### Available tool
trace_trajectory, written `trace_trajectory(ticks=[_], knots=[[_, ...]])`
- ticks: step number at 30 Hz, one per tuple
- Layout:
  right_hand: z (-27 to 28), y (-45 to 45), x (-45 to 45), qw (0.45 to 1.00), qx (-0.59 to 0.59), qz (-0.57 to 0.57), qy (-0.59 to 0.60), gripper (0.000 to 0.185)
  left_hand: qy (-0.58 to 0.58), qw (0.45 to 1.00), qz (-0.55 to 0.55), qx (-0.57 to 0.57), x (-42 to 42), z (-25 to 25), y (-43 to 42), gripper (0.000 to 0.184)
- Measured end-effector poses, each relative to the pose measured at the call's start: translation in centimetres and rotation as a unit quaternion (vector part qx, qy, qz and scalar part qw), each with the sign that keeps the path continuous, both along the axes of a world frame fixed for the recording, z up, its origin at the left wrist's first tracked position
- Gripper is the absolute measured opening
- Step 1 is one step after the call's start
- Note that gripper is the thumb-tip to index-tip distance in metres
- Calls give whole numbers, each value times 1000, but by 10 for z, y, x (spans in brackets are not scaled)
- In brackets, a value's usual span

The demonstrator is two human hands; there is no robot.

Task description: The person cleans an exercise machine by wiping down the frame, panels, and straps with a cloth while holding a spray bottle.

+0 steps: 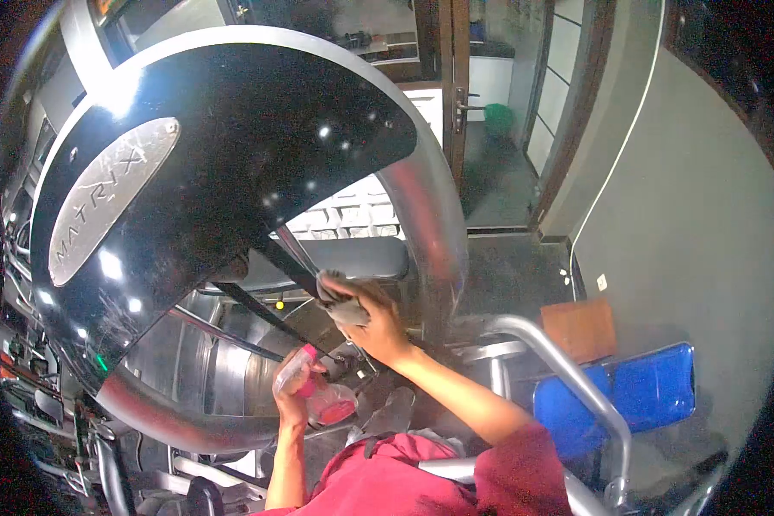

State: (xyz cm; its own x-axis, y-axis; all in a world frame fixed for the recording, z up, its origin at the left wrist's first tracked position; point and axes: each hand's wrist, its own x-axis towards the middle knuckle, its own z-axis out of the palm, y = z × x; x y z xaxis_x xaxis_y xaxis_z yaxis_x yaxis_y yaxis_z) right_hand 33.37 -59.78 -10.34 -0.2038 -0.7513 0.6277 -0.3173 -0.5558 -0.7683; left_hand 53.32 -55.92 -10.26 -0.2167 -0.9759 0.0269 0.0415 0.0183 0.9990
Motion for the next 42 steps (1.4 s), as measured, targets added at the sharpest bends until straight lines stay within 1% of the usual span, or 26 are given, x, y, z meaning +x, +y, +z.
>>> trace_trajectory(ticks=[2, 4, 6, 7, 9, 12, 13, 14, 16, 17, 19, 20, 22, 23, 25, 29, 31, 32, 34, 35, 36, 37, 38, 39, 41, 42], knots=[[-33, -1, -6, 995, -63, -5, 79, 59, 8, 1000, 9, 16, 1, -1, 0, 41], [-65, 16, -20, 996, -37, -1, 85, 57, 13, 1000, 8, 19, 4, -6, 2, 43], [-94, 33, -35, 990, 71, 11, 121, 54, 12, 1000, -8, 27, 8, -7, 3, 43], [-99, 38, -38, 990, 72, 10, 121, 54, 11, 999, -27, 34, 9, -7, 2, 42], [-99, 43, -41, 974, 211, 6, 83, 54, 2, 999, -29, 41, 7, -7, 1, 40], [-83, 28, -38, 978, 194, 41, 68, 51, -20, 998, -48, 39, 4, -15, -2, 37], [-70, 23, -36, 981, 139, 36, 132, 48, -28, 997, -62, 28, 3, -18, -3, 36], [-60, 22, -31, 981, 142, 33, 128, 48, -32, 997, -65, 30, 1, -19, -3, 36], [-48, 22, -25, 989, 115, 30, 85, 56, -48, 998, -32, 18, -7, -17, -3, 35], [-69, 17, -27, 988, 68, 17, 140, 59, -51, 998, -35, 19, -11, -18, -4, 35], [-99, 26, -32, 988, 67, 23, 139, 60, -29, 999, 13, 8, -18, -22, -5, 31], [-112, 31, -38, 988, 63, 31, 141, 60, -31, 999, 11, 9, -21, -26, -6, 31], [-129, 42, -53, 984, 41, 21, 171, 60, -81, 996, 39, 1, -26, -37, -11, 26], [-135, 51, -57, 976, 189, 55, 95, 60, -82, 996, 40, -1, -31, -40, -13, 26], [-142, 52, -59, 939, 332, 88, 14, 61, -61, 997, 54, 0, -41, -44, -17, 23], [-141, 38, -46, 957, 279, 41, 69, 58, -80, 995, 44, -34, -54, -62, -39, 22], [-116, 31, -36, 986, 102, -10, 132, 50, -68, 993, 38, -83, -59, -73, -50, 21], [-120, 32, -34, 986, 105, -13, 128, 50, -72, 993, 34, -82, -62, -76, -55, 21], [-132, 38, -29, 994, 50, -22, 92, 64, -34, 997, 35, -61, -68, -88, -62, 25], [-141, 45, -35, 986, 112, -3, 126, 61, -22, 998, 34, -53, -67, -102, -67, 27], [-153, 49, -42, 986, 113, -5, 123, 61, -137, 952, 91, -256, -59, -142, -74, 30], [-167, 52, -49, 969, 210, 12, 130, 62, -193, 909, 108, -353, -59, -145, -74, 32], [-178, 57, -56, 957, 264, 11, 123, 61, -245, 850, 139, -445, -59, -146, -73, 33], [-190, 62, -63, 941, 318, 10, 118, 61, -157, 944, 72, -280, -70, -110, -65, 34], [-196, 67, -72, 939, 329, 2, 102, 62, -64, 993, -1, -100, -74, -97, -63, 35], [-198, 70, -77, 938, 334, -2, 94, 63, -75, 989, -38, -120, -70, -108, -69, 35]])
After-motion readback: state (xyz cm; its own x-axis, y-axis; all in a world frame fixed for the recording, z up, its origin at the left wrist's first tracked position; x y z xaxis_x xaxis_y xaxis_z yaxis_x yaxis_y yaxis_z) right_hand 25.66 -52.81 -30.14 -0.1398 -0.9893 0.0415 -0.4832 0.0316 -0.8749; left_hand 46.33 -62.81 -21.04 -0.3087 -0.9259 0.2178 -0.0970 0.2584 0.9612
